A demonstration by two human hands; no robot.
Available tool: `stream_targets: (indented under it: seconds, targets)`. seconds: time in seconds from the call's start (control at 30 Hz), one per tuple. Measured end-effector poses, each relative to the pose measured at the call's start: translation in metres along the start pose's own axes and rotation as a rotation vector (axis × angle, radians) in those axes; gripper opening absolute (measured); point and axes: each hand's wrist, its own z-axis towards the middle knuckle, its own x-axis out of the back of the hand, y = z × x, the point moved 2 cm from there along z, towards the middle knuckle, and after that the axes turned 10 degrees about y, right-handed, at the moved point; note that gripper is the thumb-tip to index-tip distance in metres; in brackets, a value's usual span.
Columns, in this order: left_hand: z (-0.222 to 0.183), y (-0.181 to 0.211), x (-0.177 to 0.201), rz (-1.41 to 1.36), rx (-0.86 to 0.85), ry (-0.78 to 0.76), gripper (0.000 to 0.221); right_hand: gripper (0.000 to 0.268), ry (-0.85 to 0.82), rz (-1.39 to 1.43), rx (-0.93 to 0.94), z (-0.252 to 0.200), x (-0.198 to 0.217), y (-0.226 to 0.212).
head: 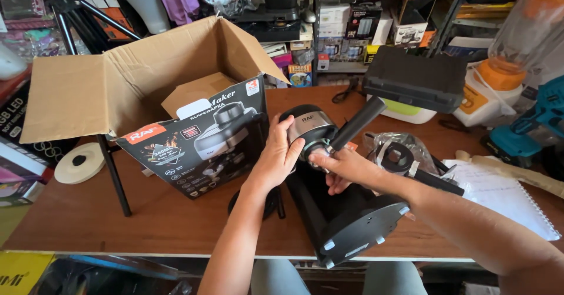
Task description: Unboxing and assembling a coffee maker by removing packaging and attaching components like the portafilter.
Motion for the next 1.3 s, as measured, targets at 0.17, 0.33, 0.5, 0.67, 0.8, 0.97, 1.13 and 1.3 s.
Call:
stream_targets:
  seconds: [0.17, 0.33, 0.5, 0.67, 0.8, 0.97, 1.13, 1.3]
  targets:
    - [0.003, 0.0, -0.005, -0.01, -0.014, 0.02, 0.062, 0.07, 0.003, 0.215, -0.157, 0.006, -0.005, 0.014]
    - [0.003, -0.002, -0.002, -0.03, -0.029, 0.024, 0.061, 0.078, -0.107, 0.312, -0.232, 0.014, -0.007, 0.028]
    - [0.005, -0.007, -0.007, -0.029, -0.026, 0.027, 0.061, 0.086, -0.165, 0.352, -0.237, 0.029, -0.004, 0.043]
    - [0.008, -0.008, -0.009, 0.003, -0.032, 0.014, 0.062, 0.099, -0.311, 0.372, -0.316, 0.031, 0.0, 0.045]
    - [0.009, -0.01, -0.012, 0.012, -0.034, 0.02, 0.062, 0.113, -0.421, 0.434, -0.358, 0.03, 0.011, 0.046]
    - [0.012, -0.012, -0.012, 0.04, -0.033, 0.004, 0.063, 0.123, -0.455, 0.285, -0.321, 0.011, 0.026, 0.037]
    - [0.01, -0.018, -0.009, -0.001, -0.094, 0.045, 0.062, 0.104, -0.355, 0.213, -0.044, -0.013, 0.07, 0.058]
    - [0.014, -0.025, -0.003, 0.0, -0.13, 0.053, 0.068, 0.101, -0.226, 0.451, 0.466, -0.063, 0.099, 0.117]
